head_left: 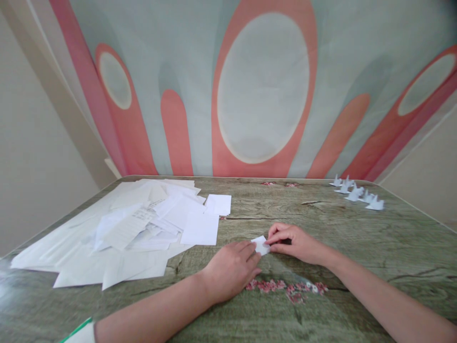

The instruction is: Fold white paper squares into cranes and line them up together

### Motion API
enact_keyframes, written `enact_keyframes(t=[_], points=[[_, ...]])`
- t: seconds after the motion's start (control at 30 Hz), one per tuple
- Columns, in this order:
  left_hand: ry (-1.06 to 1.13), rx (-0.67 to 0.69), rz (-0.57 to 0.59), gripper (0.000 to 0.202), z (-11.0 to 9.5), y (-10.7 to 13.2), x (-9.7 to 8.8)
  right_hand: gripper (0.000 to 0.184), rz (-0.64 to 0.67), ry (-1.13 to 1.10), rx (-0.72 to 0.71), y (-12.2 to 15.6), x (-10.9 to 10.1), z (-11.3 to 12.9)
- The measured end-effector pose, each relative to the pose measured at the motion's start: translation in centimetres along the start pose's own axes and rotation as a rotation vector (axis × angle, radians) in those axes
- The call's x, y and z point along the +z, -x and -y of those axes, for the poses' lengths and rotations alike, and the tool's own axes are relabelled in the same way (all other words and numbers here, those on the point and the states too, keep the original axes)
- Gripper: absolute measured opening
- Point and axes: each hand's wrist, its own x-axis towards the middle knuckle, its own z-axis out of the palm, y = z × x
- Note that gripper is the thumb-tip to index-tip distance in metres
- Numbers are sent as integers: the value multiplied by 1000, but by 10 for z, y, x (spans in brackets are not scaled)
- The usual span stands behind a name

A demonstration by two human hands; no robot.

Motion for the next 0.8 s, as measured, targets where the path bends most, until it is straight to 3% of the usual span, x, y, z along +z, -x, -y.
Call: enact_keyframes(t=[0.5,0.8], points=[[14,-5,-17,30,0,1,1,20,20,25,-64,2,-4,1],[12,-6,-18,31,0,1,1,26,15,42,-23,2,0,8]])
